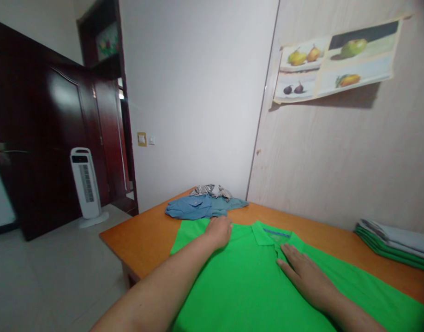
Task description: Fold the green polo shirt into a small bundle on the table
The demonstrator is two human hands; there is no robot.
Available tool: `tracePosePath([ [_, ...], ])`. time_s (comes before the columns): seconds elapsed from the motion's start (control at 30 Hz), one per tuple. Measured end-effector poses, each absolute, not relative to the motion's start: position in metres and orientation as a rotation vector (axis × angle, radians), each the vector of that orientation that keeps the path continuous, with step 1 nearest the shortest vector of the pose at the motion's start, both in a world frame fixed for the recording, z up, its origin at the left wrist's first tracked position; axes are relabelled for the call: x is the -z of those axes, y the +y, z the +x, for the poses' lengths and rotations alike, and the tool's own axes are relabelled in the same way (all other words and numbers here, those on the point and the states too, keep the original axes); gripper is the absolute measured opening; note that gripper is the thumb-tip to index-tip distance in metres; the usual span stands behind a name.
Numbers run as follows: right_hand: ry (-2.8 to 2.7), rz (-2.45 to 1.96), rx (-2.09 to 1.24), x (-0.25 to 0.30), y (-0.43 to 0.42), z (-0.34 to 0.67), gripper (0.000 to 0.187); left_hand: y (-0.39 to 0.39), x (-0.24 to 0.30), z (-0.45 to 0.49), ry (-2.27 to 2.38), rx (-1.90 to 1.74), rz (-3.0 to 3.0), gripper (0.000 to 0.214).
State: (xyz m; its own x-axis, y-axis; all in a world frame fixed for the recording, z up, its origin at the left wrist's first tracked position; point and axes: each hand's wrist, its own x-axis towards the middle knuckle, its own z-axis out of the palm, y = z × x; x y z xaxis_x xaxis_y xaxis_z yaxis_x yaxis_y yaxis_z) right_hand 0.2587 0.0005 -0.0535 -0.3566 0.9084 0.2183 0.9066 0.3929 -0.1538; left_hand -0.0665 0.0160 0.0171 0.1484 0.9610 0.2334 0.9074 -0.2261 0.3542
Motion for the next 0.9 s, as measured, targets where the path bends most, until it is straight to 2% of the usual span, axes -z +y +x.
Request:
tracePosePath([
  [0.3, -2.379, -1.617, -0.040, 0.044, -0.006, 0.253, 0.079, 0.024, 0.004, -0.068, 1.805, -0.265, 2.327, 0.072],
  [0.4, -2.375, -1.636, -0.058, 0.040, -0.009, 0.251, 0.081, 0.028, -0.004, -0.066, 1.808, -0.216, 2.300, 0.073],
  [0.6, -2.393, -1.635, -0.074, 0.037, -0.010, 0.249, 0.082, 0.036, -0.011, -0.031, 1.845, -0.302, 2.319, 0.063],
  [0.9, -2.394, -1.661, -0.120, 0.032, -0.012, 0.247, 0.081, 0.034, 0.007, -0.009, 1.830, -0.278, 2.341, 0.069],
])
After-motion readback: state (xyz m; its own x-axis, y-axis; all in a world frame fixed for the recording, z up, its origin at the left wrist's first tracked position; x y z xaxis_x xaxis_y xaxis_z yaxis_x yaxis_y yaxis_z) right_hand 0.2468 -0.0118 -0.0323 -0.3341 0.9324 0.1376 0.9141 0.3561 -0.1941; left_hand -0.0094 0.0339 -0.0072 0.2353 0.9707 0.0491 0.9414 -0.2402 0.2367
